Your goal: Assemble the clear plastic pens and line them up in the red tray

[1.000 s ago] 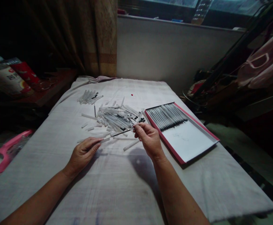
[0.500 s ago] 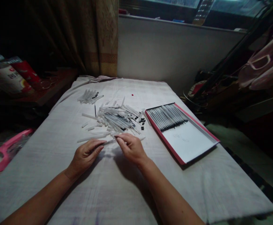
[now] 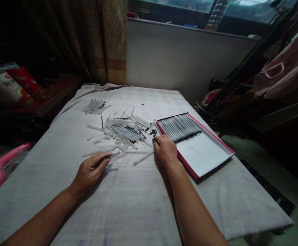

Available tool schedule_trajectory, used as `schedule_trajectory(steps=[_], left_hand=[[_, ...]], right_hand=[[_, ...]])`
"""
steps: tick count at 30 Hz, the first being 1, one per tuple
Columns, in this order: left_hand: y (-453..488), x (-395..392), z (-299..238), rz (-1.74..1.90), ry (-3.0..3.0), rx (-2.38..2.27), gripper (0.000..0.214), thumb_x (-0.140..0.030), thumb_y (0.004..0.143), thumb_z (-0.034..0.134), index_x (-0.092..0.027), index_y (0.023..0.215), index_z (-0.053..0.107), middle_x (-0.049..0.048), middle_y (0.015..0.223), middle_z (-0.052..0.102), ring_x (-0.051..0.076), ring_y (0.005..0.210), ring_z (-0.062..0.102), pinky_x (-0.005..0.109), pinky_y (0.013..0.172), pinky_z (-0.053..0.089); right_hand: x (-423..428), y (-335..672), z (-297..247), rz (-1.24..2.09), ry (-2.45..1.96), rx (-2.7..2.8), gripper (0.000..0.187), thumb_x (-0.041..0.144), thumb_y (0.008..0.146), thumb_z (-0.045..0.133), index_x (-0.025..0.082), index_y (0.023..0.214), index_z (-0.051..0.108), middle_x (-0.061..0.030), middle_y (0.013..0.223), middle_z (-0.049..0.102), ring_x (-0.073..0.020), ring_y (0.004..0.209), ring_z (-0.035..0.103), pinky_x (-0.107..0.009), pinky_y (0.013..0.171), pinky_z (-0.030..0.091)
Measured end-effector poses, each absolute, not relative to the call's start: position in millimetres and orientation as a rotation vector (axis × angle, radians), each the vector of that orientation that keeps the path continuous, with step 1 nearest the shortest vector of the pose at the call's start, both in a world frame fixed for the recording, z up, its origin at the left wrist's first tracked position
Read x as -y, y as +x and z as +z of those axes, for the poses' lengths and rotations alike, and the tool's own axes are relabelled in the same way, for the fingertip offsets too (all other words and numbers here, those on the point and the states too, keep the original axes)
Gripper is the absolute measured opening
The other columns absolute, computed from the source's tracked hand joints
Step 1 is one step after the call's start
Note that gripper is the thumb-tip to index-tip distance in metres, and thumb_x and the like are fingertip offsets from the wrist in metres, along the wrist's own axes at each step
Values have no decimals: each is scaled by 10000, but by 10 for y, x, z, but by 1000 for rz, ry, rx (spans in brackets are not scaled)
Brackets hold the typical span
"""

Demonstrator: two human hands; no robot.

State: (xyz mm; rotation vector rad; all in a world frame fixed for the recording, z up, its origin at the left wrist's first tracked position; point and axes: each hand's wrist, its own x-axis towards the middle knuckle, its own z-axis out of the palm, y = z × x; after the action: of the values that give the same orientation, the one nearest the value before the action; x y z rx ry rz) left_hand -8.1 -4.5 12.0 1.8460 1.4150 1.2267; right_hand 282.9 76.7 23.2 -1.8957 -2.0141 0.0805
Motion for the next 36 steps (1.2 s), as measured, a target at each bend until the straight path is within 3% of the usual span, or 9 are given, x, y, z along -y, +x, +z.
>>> schedule_trajectory(steps=[5, 10, 17, 22, 26, 36], left_hand=[[-84, 54, 121, 1206, 1900, -1422, 219, -308, 860, 614, -235, 1021, 744, 71, 992, 753, 220, 927, 695, 316, 855, 528], [-91, 49, 107, 1175, 1982, -1417, 215, -309, 875, 597, -227, 1016, 737, 69, 988, 751, 212, 928, 697, 304, 848, 536], [-95, 43, 105, 1178, 2109, -1387, 208, -289, 908, 560, -208, 1027, 710, 61, 966, 750, 186, 896, 703, 287, 820, 554], [-90, 61, 130, 1196, 2166, -1342, 192, -262, 919, 557, -198, 1039, 693, 59, 962, 741, 172, 892, 699, 271, 824, 549], [-92, 68, 126, 1195, 2200, -1320, 182, -242, 924, 557, -198, 1050, 681, 53, 966, 733, 161, 895, 691, 257, 823, 540], [-57, 77, 170, 1189, 2195, -1283, 187, -253, 921, 554, -209, 1046, 685, 45, 926, 726, 159, 857, 686, 253, 789, 542]], right_hand=[[-800, 2816, 219, 83, -1979, 2084, 240, 288, 857, 579, 223, 1043, 716, -82, 1030, 681, -211, 883, 635, -287, 722, 448], [-851, 2798, 184, 193, -1899, 1954, 186, 241, 843, 551, 168, 924, 702, -111, 958, 691, -218, 836, 620, -321, 750, 441], [-645, 2640, 245, 1199, -1249, 1318, 342, 447, 739, 651, 174, 941, 695, -32, 766, 648, -133, 637, 546, -234, 526, 393], [-448, 2341, 345, 1554, -1112, 1294, 310, 440, 709, 704, 188, 889, 688, -27, 822, 661, -104, 607, 553, -211, 489, 377], [-374, 2177, 322, 1589, -1067, 1414, 291, 369, 706, 730, 179, 924, 694, 10, 711, 627, -87, 568, 509, -227, 529, 396], [-314, 2050, 281, 1440, -956, 1525, 156, 298, 741, 691, 191, 833, 625, 28, 700, 592, -102, 629, 532, -249, 628, 444]])
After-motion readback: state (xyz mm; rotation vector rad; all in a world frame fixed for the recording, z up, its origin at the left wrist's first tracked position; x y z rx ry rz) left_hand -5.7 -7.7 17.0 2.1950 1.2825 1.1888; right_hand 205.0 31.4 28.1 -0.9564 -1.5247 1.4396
